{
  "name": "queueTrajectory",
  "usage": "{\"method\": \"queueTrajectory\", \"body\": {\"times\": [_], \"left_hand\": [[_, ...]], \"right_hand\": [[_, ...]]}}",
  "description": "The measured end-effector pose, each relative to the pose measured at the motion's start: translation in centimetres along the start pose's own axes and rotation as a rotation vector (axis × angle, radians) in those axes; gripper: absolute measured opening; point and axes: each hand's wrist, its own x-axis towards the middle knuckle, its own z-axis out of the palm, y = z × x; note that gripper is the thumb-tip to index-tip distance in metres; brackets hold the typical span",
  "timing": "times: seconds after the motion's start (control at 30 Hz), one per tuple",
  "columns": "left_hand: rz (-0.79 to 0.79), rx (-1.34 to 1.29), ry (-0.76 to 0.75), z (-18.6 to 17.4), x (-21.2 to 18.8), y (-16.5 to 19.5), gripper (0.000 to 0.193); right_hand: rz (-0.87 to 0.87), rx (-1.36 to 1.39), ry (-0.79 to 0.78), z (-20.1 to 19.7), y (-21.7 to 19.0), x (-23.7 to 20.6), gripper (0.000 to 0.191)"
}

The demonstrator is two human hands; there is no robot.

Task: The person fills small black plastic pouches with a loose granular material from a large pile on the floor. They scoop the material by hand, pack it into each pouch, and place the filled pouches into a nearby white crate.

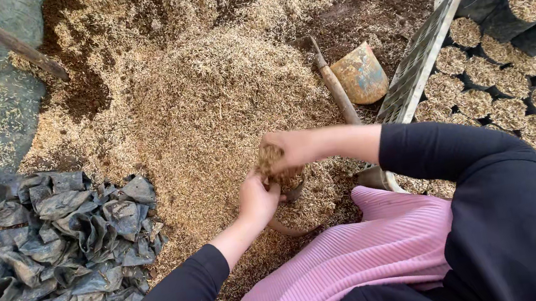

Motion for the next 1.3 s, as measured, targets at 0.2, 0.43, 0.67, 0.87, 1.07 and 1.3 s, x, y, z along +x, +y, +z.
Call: {"method": "queueTrajectory", "body": {"times": [0.2, 0.43, 0.67, 0.87, 1.07, 1.3], "left_hand": [[-0.036, 0.03, 0.035, 0.6, 0.0, -1.5, 0.033], [-0.046, 0.21, 0.06, 0.4, -0.6, -0.8, 0.051], [0.167, 0.281, 0.145, 0.7, -1.4, -0.9, 0.048], [0.134, 0.123, 0.117, 0.3, -2.5, 0.2, 0.049], [0.167, 0.139, 0.084, -0.4, -3.9, 1.1, 0.048], [1.033, 0.89, 0.131, -1.6, -4.1, -0.5, 0.036]], "right_hand": [[-0.43, -0.606, 0.291, 5.3, 2.2, -1.8, 0.055], [-0.473, -0.692, 0.285, 5.9, 5.3, 0.0, 0.05], [-0.862, -0.808, 0.471, 7.0, 5.3, 0.6, 0.014], [-0.66, -0.783, 0.238, 5.1, 3.9, 0.7, 0.014], [-0.148, -0.119, 0.093, -2.1, 5.1, 5.1, 0.032], [0.197, -0.071, 0.059, 1.1, 6.8, 9.7, 0.067]]}}
